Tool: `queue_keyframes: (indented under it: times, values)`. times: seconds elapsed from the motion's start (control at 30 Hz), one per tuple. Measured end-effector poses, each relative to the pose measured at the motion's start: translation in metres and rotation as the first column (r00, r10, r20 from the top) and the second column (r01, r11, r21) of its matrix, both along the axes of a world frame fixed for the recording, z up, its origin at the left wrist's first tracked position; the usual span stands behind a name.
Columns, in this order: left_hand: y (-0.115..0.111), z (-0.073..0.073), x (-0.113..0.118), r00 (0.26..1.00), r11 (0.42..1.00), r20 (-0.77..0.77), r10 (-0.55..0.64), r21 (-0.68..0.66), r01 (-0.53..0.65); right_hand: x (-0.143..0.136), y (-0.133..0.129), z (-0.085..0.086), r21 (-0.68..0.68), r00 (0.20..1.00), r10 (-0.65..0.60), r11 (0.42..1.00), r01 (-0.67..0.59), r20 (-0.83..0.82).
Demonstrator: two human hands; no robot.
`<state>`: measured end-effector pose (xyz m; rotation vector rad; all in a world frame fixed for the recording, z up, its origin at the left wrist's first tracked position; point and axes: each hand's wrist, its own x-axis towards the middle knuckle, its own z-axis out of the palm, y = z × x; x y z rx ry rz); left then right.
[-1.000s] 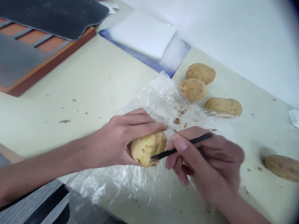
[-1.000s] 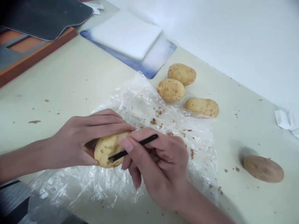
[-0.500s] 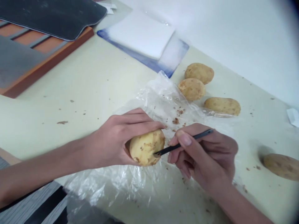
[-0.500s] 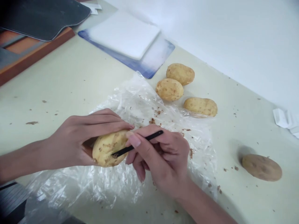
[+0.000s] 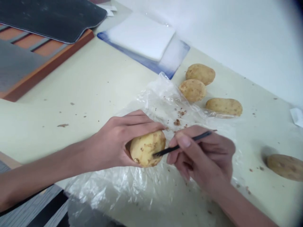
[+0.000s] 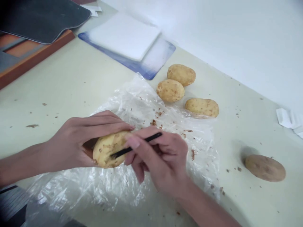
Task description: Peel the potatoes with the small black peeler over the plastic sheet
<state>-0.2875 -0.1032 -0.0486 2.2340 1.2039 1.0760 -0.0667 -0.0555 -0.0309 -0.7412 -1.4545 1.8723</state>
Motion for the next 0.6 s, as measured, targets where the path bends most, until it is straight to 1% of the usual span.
queue_keyframes:
  times: [0.07,0.2,0.3,0.4,0.5,0.6]
  values:
    - [-0.0003,-0.0001,-0.0002,1.000,1.000,-0.004,0.001,-0.005,-0.001,-0.0008,-0.0019,-0.0006,0.012,1.000,-0.001,1.000,0.001,-0.006]
    - [-0.0008,0.0000,-0.0006,1.000,1.000,-0.004,0.013,-0.003,-0.013,-0.0013,-0.0070,-0.0002,0.083,0.998,0.057,0.995,-0.057,0.003]
    - [0.0004,0.0010,-0.0001,1.000,1.000,-0.011,0.009,0.009,-0.009,-0.0009,-0.0085,0.0007,0.100,0.999,0.051,0.994,-0.052,0.012]
    - [0.0018,0.0013,0.0004,1.000,0.999,-0.031,-0.005,0.038,0.006,-0.0003,-0.0068,0.0011,0.127,1.000,0.021,0.992,-0.019,-0.011]
    - [0.0017,0.0006,0.0003,1.000,0.998,-0.017,-0.022,0.056,0.023,0.0002,-0.0046,0.0004,0.124,1.000,0.008,0.992,-0.006,-0.012]
    - [0.0004,0.0009,-0.0001,1.000,1.000,-0.011,0.008,-0.002,-0.008,0.0000,-0.0033,-0.0004,0.081,0.999,-0.019,0.996,0.022,-0.037]
